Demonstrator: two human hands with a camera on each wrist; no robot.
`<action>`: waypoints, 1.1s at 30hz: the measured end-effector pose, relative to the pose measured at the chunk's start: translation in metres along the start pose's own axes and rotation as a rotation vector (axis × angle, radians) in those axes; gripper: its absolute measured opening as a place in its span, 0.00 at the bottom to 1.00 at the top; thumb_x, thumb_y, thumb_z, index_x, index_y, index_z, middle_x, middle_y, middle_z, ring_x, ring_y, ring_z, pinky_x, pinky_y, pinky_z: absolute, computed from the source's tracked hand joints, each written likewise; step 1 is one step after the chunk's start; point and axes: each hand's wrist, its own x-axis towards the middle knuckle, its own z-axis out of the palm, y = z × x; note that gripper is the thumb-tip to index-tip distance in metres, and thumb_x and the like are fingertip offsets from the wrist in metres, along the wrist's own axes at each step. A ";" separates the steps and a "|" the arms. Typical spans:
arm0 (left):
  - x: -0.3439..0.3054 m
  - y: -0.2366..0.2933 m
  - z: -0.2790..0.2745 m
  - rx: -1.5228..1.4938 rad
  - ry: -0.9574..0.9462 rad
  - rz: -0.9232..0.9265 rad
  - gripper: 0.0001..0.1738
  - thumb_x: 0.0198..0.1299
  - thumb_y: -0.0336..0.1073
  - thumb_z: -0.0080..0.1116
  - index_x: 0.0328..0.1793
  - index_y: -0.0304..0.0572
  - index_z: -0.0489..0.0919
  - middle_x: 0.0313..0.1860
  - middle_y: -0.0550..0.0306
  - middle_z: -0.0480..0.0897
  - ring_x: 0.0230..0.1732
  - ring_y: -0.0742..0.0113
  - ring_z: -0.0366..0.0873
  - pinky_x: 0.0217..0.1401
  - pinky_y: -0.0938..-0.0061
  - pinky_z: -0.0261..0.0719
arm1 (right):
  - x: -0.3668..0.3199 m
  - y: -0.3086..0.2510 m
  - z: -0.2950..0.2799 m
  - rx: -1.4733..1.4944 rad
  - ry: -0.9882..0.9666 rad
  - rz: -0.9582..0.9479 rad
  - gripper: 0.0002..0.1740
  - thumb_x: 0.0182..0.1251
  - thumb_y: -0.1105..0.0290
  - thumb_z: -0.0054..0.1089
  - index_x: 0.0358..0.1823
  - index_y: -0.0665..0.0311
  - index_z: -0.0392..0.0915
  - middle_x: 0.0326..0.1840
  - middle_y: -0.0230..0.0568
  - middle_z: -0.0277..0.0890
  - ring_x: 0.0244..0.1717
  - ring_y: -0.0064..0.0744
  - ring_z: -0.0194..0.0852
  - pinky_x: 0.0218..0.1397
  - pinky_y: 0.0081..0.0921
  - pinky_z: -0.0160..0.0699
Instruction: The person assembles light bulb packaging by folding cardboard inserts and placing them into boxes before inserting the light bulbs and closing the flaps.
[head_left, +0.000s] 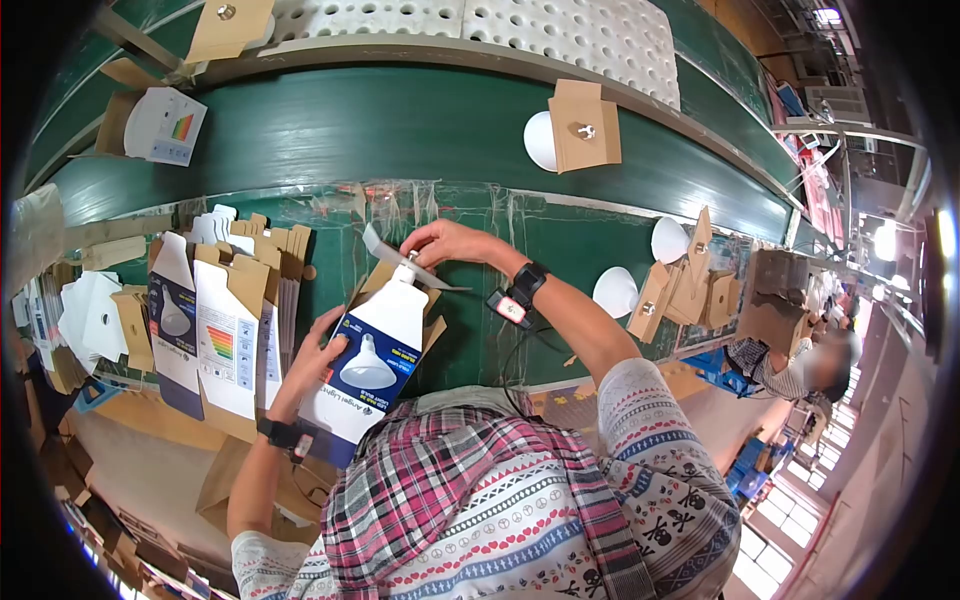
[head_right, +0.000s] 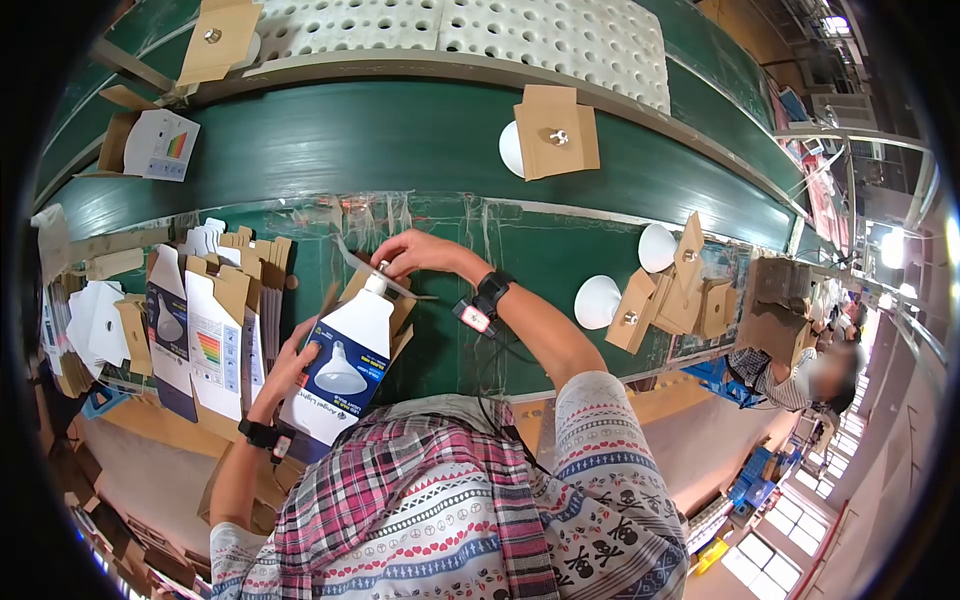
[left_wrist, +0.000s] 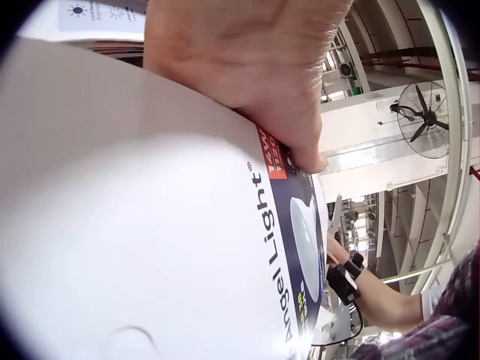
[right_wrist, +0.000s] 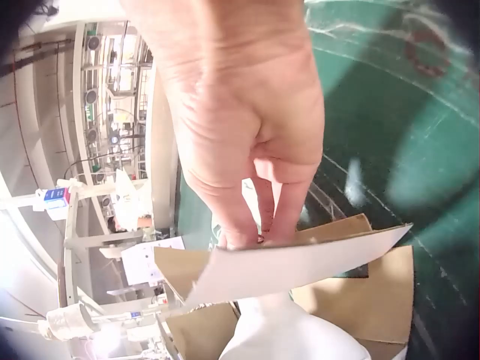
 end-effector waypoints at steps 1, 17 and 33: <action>0.000 0.002 0.003 -0.003 0.001 0.014 0.42 0.55 0.57 0.58 0.71 0.40 0.62 0.67 0.49 0.63 0.66 0.58 0.63 0.65 0.67 0.64 | 0.000 -0.001 0.008 -0.059 -0.016 -0.030 0.15 0.56 0.70 0.58 0.45 0.67 0.78 0.37 0.34 0.78 0.37 0.21 0.75 0.42 0.19 0.75; -0.003 0.003 0.010 0.065 0.003 0.053 0.39 0.60 0.57 0.48 0.71 0.39 0.60 0.67 0.43 0.62 0.69 0.52 0.59 0.70 0.66 0.54 | 0.043 0.128 0.073 -0.111 -0.040 -0.375 0.16 0.64 0.63 0.56 0.47 0.66 0.75 0.44 0.36 0.77 0.46 0.21 0.71 0.51 0.20 0.70; -0.004 0.008 0.009 0.003 0.007 0.022 0.36 0.63 0.55 0.45 0.69 0.34 0.62 0.62 0.45 0.71 0.62 0.59 0.67 0.67 0.71 0.59 | -0.002 0.054 0.075 -0.256 0.320 -0.335 0.14 0.66 0.66 0.51 0.49 0.66 0.74 0.45 0.39 0.75 0.39 0.21 0.74 0.43 0.21 0.74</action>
